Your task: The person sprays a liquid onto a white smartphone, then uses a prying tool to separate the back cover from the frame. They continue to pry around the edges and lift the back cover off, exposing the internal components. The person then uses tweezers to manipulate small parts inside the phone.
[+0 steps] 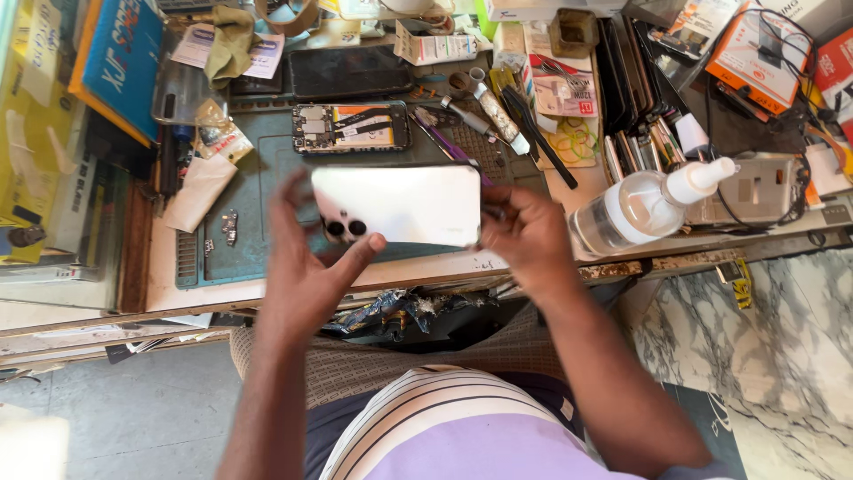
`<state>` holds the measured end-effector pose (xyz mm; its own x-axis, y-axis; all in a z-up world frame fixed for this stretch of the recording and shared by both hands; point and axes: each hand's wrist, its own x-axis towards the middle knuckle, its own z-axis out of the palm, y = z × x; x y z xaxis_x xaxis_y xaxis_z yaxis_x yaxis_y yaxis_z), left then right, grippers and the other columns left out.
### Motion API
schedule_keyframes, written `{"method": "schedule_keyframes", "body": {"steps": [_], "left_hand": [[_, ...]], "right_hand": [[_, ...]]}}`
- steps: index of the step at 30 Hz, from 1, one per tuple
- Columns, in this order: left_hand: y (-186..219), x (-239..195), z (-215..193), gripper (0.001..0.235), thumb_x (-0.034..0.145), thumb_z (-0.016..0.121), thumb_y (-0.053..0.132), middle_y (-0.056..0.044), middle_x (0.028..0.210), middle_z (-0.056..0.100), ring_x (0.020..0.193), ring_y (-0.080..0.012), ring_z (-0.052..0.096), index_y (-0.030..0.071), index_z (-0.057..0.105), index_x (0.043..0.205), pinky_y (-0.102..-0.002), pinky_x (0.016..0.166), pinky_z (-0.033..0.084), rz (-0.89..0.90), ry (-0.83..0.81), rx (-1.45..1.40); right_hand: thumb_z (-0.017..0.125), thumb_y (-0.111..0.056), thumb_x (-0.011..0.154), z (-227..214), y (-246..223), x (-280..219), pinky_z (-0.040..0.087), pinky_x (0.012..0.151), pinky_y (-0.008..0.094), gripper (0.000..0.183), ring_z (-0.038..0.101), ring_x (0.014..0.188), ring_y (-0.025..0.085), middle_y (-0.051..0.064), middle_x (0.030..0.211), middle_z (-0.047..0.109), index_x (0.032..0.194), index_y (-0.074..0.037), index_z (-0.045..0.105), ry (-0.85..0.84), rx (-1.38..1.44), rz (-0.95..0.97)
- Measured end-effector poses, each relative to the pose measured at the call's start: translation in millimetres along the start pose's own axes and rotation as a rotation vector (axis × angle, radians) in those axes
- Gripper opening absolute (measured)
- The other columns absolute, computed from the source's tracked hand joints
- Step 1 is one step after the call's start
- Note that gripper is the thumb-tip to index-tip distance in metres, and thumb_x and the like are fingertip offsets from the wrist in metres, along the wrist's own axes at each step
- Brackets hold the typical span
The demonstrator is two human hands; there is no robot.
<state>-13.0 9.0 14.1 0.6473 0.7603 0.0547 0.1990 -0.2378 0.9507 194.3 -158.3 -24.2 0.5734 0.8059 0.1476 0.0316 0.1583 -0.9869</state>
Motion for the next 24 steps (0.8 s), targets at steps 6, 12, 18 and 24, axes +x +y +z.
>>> {"method": "schedule_keyframes", "body": {"steps": [6,12,18,24], "left_hand": [[26,28,7,0.129,0.054,0.100,0.047,-0.022,0.148,0.051,0.131,-0.0458,0.055,0.015,0.030,0.158,-0.055,0.107,0.048,0.558,-0.190,0.525],[26,49,20,0.116,0.073,0.095,0.023,-0.022,0.156,0.050,0.137,-0.0384,0.062,0.015,0.023,0.163,-0.048,0.113,0.053,0.596,-0.129,0.113],[-1,56,25,0.113,0.088,0.088,0.016,-0.020,0.168,0.031,0.147,-0.0315,0.045,0.014,0.007,0.167,-0.043,0.131,0.039,0.597,-0.024,-0.174],[-19,63,29,0.116,0.090,0.088,0.015,-0.019,0.173,0.013,0.159,-0.0300,0.018,0.014,0.000,0.167,-0.041,0.138,0.012,0.617,0.203,-0.077]], "right_hand": [[0.070,0.001,0.096,3,-49,30,0.062,0.073,0.024,0.026,0.071,0.079,0.008,0.009,0.097,0.075,0.122,0.001,0.072,-0.107,-0.066,0.053],[0.071,-0.003,0.101,32,-79,39,0.066,0.075,0.023,0.015,0.076,0.082,0.008,0.009,0.093,0.077,0.116,0.000,0.071,-0.039,-0.275,-0.254],[0.072,-0.003,0.105,52,-58,43,0.065,0.086,0.025,0.015,0.073,0.098,0.010,0.010,0.113,0.072,0.119,-0.002,0.069,0.003,-0.150,-0.485],[0.074,-0.003,0.098,54,-15,26,0.063,0.082,0.024,0.015,0.076,0.095,0.011,0.009,0.103,0.077,0.112,-0.002,0.071,0.003,-0.135,-0.200]]}}
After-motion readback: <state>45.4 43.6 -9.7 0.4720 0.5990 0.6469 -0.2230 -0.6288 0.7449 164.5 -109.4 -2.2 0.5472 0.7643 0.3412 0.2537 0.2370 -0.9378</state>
